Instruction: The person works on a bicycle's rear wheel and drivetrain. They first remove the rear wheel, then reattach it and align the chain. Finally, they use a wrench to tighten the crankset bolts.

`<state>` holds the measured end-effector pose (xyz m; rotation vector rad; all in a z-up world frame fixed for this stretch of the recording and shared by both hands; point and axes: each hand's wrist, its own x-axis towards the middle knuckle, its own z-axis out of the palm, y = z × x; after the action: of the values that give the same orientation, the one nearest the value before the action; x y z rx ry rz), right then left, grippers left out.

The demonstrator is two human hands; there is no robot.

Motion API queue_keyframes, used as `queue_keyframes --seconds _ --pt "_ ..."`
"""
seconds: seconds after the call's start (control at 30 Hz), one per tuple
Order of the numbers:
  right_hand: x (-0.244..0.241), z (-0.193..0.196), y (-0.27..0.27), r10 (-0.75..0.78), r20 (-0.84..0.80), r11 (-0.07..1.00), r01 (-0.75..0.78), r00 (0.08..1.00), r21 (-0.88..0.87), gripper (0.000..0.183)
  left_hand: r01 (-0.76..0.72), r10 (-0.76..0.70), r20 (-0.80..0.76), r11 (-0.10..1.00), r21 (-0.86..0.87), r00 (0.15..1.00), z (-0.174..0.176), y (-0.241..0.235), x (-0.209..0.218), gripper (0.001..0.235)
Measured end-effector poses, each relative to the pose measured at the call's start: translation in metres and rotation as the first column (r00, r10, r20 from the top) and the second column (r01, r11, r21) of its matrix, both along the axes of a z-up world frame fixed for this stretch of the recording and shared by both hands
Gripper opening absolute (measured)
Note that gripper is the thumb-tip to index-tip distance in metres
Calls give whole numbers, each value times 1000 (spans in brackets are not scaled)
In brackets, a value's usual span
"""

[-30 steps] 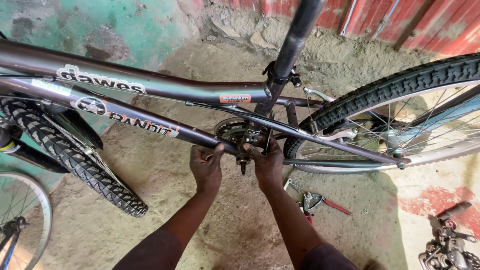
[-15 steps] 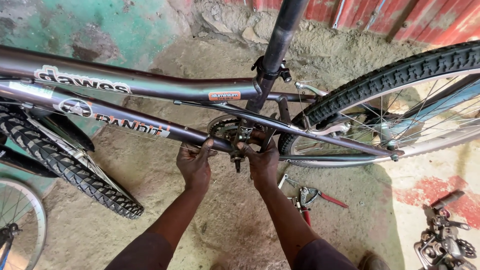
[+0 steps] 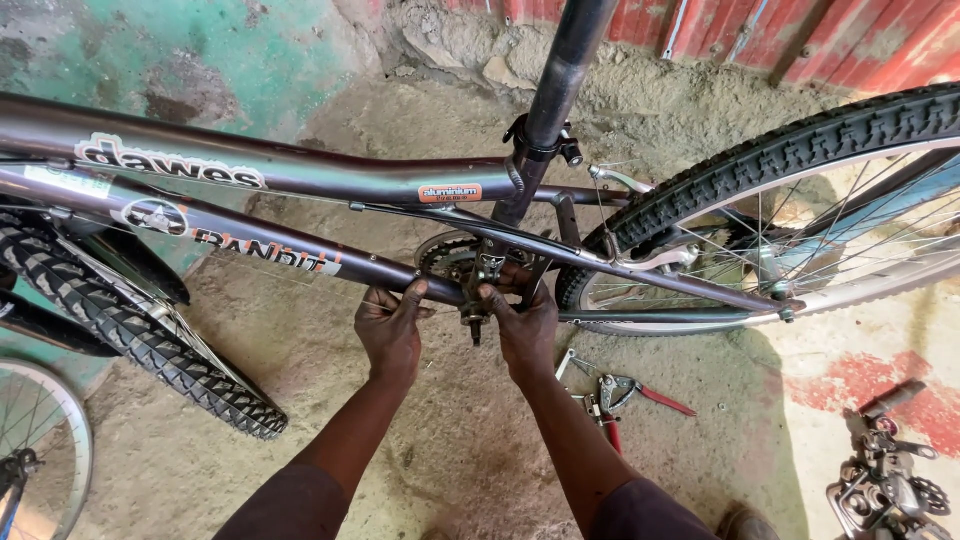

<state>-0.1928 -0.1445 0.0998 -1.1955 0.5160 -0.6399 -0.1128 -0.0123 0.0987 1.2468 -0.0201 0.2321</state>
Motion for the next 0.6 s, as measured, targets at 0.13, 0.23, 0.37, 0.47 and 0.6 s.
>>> queue_keyframes --seconds 0.13,0.23,0.37,0.47,0.6 --pt "3 -4 -2 25 13 1000 -25 1000 13 38 33 -34 -94 999 -17 995 -20 9 9 58" --pt "1 -2 -2 38 14 999 -38 999 13 37 -8 7 -76 1000 -5 997 -20 8 6 58" --pt "-3 7 0 22 13 1000 -22 1000 12 38 -40 40 26 999 0 999 0 -2 -1 37" --pt "-4 8 -3 29 -18 999 -29 999 -13 41 -42 36 87 997 69 996 -18 4 9 38" --pt "-4 9 -3 46 -24 999 -46 999 10 44 -34 25 96 995 91 995 -39 16 19 32"
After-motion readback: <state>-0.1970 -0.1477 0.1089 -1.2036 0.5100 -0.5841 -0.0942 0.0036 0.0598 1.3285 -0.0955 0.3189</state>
